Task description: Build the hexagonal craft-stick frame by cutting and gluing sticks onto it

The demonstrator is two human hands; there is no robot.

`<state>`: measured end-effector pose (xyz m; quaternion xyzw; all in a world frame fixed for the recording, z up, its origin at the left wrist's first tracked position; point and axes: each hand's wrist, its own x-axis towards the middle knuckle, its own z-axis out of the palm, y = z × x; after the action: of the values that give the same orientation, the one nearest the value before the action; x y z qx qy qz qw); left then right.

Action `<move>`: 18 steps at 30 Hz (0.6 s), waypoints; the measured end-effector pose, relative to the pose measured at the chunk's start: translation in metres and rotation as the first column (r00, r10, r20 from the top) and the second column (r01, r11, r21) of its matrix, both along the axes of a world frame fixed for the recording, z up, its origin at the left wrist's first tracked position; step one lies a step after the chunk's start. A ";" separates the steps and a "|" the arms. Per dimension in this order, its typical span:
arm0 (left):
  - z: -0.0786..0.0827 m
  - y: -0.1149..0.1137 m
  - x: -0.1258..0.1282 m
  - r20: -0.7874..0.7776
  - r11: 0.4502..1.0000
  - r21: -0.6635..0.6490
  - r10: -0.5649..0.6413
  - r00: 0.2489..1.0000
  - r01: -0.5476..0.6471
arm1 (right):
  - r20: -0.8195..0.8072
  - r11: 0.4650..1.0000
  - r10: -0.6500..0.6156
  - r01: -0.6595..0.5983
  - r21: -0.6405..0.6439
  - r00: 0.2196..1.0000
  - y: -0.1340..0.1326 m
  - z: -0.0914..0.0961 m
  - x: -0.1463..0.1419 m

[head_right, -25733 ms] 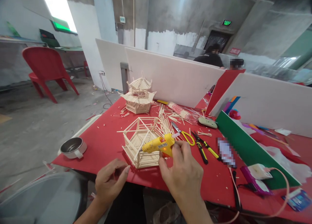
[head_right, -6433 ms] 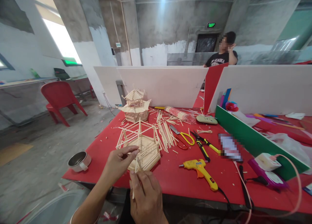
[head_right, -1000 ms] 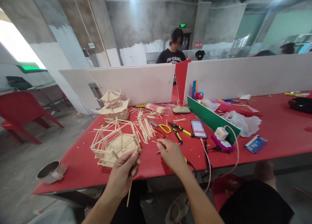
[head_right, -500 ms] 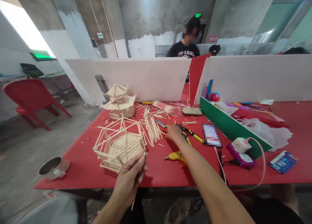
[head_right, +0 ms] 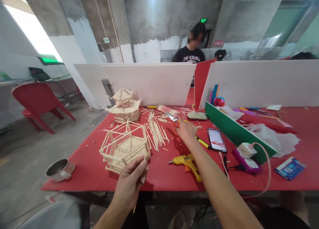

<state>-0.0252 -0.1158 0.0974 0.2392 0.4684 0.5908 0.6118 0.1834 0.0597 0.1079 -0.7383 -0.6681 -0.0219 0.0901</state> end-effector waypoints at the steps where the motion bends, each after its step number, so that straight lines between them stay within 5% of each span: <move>1: 0.001 -0.001 0.001 0.005 1.000 -0.005 0.008 1.000 -0.008 | -0.090 0.998 -0.002 0.008 0.067 0.996 -0.013 0.005 0.003; 3: 0.003 -0.003 0.005 0.006 1.000 -0.005 0.016 1.000 -0.016 | -0.352 0.980 0.096 -0.027 0.197 0.931 -0.048 0.008 0.003; 5: 0.005 -0.006 0.008 -0.003 1.000 0.014 0.016 1.000 -0.016 | -0.597 0.967 0.206 -0.069 0.244 0.775 -0.094 0.000 -0.004; 8: 0.006 -0.011 0.012 -0.032 0.997 0.075 0.014 0.999 -0.011 | -0.708 0.942 0.325 -0.145 0.304 0.628 -0.167 -0.023 -0.026; 12: 0.004 -0.021 0.014 -0.092 0.984 0.172 -0.024 0.995 0.039 | -0.707 0.925 0.375 -0.197 0.324 0.600 -0.227 -0.041 -0.055; 18: 0.004 -0.036 0.015 -0.127 0.974 0.223 -0.019 0.992 0.048 | -0.631 0.912 0.375 -0.149 0.383 0.679 -0.239 -0.041 -0.071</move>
<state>-0.0106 -0.1518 0.1017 0.3512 0.4315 0.6136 0.5603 0.1125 -0.1790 0.0668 -0.5647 -0.6738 0.1676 0.4461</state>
